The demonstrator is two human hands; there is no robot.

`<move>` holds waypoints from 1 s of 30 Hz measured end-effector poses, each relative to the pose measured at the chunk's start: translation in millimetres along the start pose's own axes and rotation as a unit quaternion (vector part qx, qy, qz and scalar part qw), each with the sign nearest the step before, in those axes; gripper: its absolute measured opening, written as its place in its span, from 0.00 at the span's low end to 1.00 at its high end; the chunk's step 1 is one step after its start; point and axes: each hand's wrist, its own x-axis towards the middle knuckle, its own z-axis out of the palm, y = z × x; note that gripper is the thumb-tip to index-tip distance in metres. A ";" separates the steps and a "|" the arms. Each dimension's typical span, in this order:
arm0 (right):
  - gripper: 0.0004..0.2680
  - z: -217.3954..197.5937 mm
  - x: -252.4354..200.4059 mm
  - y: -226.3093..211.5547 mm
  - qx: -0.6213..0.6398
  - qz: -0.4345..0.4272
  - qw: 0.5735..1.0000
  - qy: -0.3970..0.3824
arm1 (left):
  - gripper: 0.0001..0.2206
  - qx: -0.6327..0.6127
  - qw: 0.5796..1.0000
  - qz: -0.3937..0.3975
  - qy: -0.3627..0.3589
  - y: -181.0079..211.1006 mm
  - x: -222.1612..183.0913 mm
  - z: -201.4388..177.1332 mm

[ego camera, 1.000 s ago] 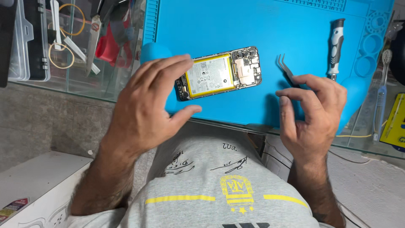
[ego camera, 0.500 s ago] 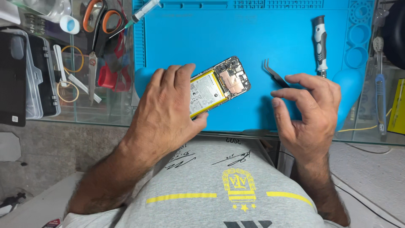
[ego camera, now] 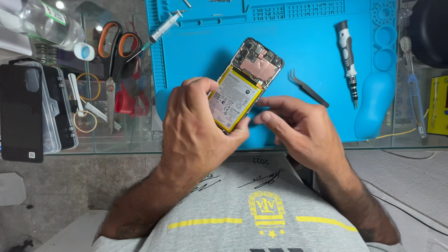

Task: The person disassembles a smartphone by prying open the back cover and separating the screen assembly. They then use tweezers to disconnect internal ribbon cables from the motherboard.

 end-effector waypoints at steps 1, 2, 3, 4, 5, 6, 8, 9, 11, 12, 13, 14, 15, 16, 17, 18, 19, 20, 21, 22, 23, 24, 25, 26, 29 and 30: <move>0.14 6.8 4.9 4.2 0.084 -0.010 0.996 -0.003 | 0.36 -0.003 1.000 0.011 0.024 1.7 0.3 -0.3; 0.15 13.7 10.3 8.2 0.168 -0.022 0.986 -0.008 | 0.35 -0.004 0.999 0.020 0.048 3.2 0.2 -1.0; 0.15 18.2 12.8 8.5 0.166 -0.023 0.986 -0.007 | 0.35 -0.006 0.998 0.021 0.051 5.1 -0.2 0.0; 0.12 22.7 16.0 8.9 0.217 -0.033 0.976 -0.005 | 0.33 -0.011 0.998 0.012 0.056 6.9 -0.4 0.9; 0.09 27.3 19.6 9.5 0.267 -0.043 0.963 -0.003 | 0.32 -0.016 0.998 0.002 0.061 8.4 -0.6 2.1; 0.09 25.1 20.9 11.4 0.265 -0.042 0.963 -0.003 | 0.32 -0.018 0.998 0.001 0.062 6.6 -0.9 -0.1; 0.07 20.4 25.5 14.9 0.246 -0.053 0.968 -0.015 | 0.42 -0.099 0.995 0.012 0.013 2.2 -0.4 -4.4; 0.07 16.4 26.2 13.0 0.244 -0.053 0.968 -0.017 | 0.42 -0.099 0.995 0.010 0.015 -0.7 -0.6 -7.1; 0.07 8.7 25.7 10.8 0.186 -0.042 0.982 -0.013 | 0.41 -0.135 0.986 -0.064 -0.068 -5.8 -2.2 -11.5; 0.07 6.4 26.5 11.1 0.185 -0.040 0.982 -0.015 | 0.41 -0.136 0.986 -0.066 -0.068 -8.9 0.9 -15.2; 0.07 4.1 27.4 11.7 0.159 -0.039 0.986 -0.018 | 0.37 -0.147 0.982 -0.094 -0.078 -12.1 4.0 -18.7; 0.07 1.5 27.6 12.9 0.132 -0.037 0.990 -0.020 | 0.33 -0.159 0.976 -0.122 -0.088 -14.9 6.4 -21.4; 0.07 0.7 28.1 14.3 0.130 -0.035 0.991 -0.022 | 0.33 -0.161 0.975 -0.126 -0.089 -19.9 8.7 -22.5; 0.07 0.4 28.8 15.6 0.136 -0.040 0.990 -0.019 | 0.30 -0.196 0.967 -0.128 -0.101 -25.1 10.2 -24.0; 0.07 0.3 29.6 17.0 0.143 -0.045 0.989 -0.015 | 0.27 -0.231 0.958 -0.131 -0.112 -30.6 11.6 -25.3; 0.07 -0.3 30.3 18.2 0.141 -0.042 0.989 -0.021 | 0.27 -0.232 0.956 -0.137 -0.112 -33.6 12.7 -22.5; 0.08 -1.0 31.0 19.6 0.146 -0.052 0.988 -0.021 | 0.26 -0.238 0.954 -0.128 -0.128 -36.5 13.7 -19.4; 0.09 -1.7 31.4 21.2 0.152 -0.062 0.986 -0.020 | 0.25 -0.244 0.952 -0.118 -0.144 -39.6 15.0 -16.1; 0.09 -0.8 32.0 21.4 0.151 -0.058 0.987 -0.023 | 0.25 -0.246 0.951 -0.122 -0.144 -39.1 15.6 -15.9; 0.09 -0.5 31.8 21.7 0.150 -0.060 0.987 -0.022 | 0.21 -0.254 0.945 -0.131 -0.156 -38.0 16.7 -15.4; 0.09 -0.7 31.5 22.0 0.149 -0.062 0.987 -0.020 | 0.17 -0.263 0.940 -0.139 -0.168 -36.4 17.9 -15.0; 0.09 0.2 31.7 21.5 0.149 -0.061 0.987 -0.021 | 0.17 -0.264 0.939 -0.141 -0.168 -36.7 18.7 -12.2; 0.09 0.9 31.8 20.9 0.142 -0.064 0.988 -0.019 | 0.17 -0.242 0.946 -0.132 -0.172 -36.8 19.6 -9.4; 0.10 1.8 31.2 20.6 0.136 -0.066 0.988 -0.018 | 0.17 -0.221 0.951 -0.124 -0.176 -36.6 19.9 -6.7; 0.09 3.0 31.0 21.3 0.145 -0.066 0.987 -0.011 | 0.17 -0.234 0.950 -0.119 -0.172 -37.5 21.6 -2.4; 0.09 3.5 31.3 23.6 0.145 -0.064 0.987 -0.013 | 0.17 -0.234 0.949 -0.121 -0.172 -37.9 21.7 -1.8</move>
